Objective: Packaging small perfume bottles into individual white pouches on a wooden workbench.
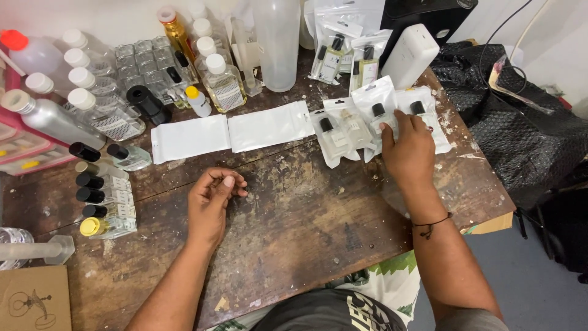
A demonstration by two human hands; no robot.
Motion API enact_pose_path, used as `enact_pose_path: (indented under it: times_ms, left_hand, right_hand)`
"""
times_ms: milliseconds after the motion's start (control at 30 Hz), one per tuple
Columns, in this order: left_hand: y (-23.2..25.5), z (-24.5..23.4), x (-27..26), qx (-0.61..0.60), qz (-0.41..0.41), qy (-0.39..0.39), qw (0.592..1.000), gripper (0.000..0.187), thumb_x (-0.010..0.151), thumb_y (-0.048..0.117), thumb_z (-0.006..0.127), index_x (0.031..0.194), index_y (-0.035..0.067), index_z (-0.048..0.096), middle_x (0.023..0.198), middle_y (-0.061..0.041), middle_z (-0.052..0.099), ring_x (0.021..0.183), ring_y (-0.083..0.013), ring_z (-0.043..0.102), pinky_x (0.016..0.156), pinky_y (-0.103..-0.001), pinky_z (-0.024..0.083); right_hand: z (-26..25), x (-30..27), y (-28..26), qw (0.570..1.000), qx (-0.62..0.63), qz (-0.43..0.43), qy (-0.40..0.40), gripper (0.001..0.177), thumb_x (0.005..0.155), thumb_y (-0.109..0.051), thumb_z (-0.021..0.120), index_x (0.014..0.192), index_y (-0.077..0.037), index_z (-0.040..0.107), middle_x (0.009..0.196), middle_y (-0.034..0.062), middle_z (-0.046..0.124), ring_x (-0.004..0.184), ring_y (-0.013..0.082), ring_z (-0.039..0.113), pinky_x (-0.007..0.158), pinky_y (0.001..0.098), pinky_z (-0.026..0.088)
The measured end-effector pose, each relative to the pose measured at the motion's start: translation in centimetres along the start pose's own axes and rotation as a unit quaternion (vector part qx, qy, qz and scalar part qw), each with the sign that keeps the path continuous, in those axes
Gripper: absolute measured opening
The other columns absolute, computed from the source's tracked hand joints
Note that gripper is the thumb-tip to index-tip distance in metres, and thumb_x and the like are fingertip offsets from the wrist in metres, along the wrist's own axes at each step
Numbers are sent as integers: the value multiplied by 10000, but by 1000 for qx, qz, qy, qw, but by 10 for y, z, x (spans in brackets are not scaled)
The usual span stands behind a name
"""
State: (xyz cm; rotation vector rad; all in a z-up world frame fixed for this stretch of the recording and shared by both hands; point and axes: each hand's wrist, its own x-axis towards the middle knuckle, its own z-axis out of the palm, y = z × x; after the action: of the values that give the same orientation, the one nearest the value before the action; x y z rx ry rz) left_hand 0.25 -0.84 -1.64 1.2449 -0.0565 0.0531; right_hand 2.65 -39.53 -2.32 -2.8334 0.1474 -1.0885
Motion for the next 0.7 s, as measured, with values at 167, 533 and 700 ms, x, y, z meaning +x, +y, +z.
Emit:
enact_pose_path:
  times_ms: [167, 533, 700]
  left_hand:
    - [4, 0, -1, -2, 1, 3, 1000, 159, 998, 97, 638, 1021, -59, 646, 900, -250, 683, 850, -274, 697, 710, -355, 611]
    - [-2, -2, -3, -3, -1, -14, 1000, 162, 986, 91, 651, 1016, -69, 643, 905, -240, 681, 856, -279, 712, 708, -360, 623]
    - [2, -2, -2, -8, 8, -20, 1000, 171, 992, 98, 650, 1017, -71, 644, 902, -243, 677, 860, -277, 714, 709, -359, 624]
  right_hand:
    - [-2, 3, 0, 995, -62, -63, 48, 306, 899, -205, 827, 1139, -21, 780, 1033, 136, 680, 900, 314, 707, 709, 388, 587]
    - [-20, 17, -81, 969, 60, -230, -63, 628, 783, -513, 828, 1268, -120, 757, 1303, 213, 685, 1344, 445, 534, 1151, 599, 307]
    - [13, 0, -85, 972, -1, -188, -142, 483, 907, -388, 726, 1308, -117, 722, 1386, 230, 628, 1376, 464, 513, 1180, 565, 338]
